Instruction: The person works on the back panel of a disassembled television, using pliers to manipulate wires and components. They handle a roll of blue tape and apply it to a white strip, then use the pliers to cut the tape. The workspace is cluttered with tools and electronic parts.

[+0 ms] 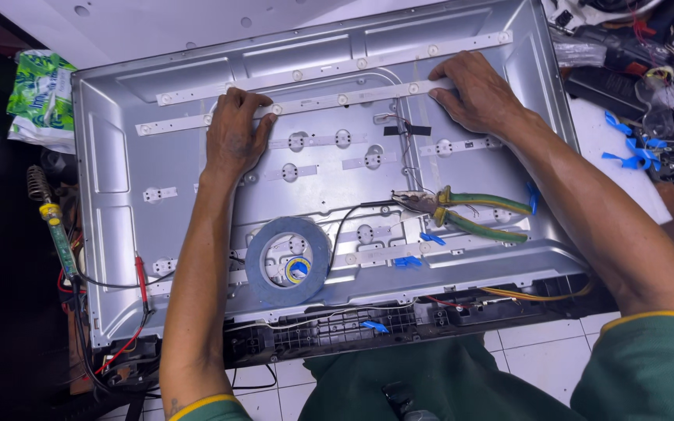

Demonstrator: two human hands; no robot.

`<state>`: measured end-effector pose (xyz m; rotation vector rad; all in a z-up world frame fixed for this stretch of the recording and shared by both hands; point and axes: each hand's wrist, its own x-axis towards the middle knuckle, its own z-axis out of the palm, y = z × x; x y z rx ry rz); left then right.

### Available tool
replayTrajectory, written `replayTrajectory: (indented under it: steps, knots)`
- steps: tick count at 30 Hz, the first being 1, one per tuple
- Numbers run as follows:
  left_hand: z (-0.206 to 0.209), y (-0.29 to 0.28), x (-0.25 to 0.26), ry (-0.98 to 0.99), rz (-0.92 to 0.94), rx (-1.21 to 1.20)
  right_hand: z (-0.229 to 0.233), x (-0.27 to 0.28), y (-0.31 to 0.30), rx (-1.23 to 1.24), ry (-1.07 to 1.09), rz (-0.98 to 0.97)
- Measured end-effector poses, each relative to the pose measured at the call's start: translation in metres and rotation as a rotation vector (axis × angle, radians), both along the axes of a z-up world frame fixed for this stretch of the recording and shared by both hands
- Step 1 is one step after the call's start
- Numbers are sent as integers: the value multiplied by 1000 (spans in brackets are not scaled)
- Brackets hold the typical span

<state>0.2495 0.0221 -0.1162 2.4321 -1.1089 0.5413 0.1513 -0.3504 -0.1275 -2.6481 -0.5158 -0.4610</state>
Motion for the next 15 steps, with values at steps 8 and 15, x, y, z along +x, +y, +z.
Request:
replayTrajectory:
  steps: [8, 15]
  knots:
    - [9, 6, -12, -9, -52, 62, 26, -31, -8, -30, 111, -12]
    - [40, -22, -61, -75, -217, 122, 97, -107, -82, -86, -59, -81]
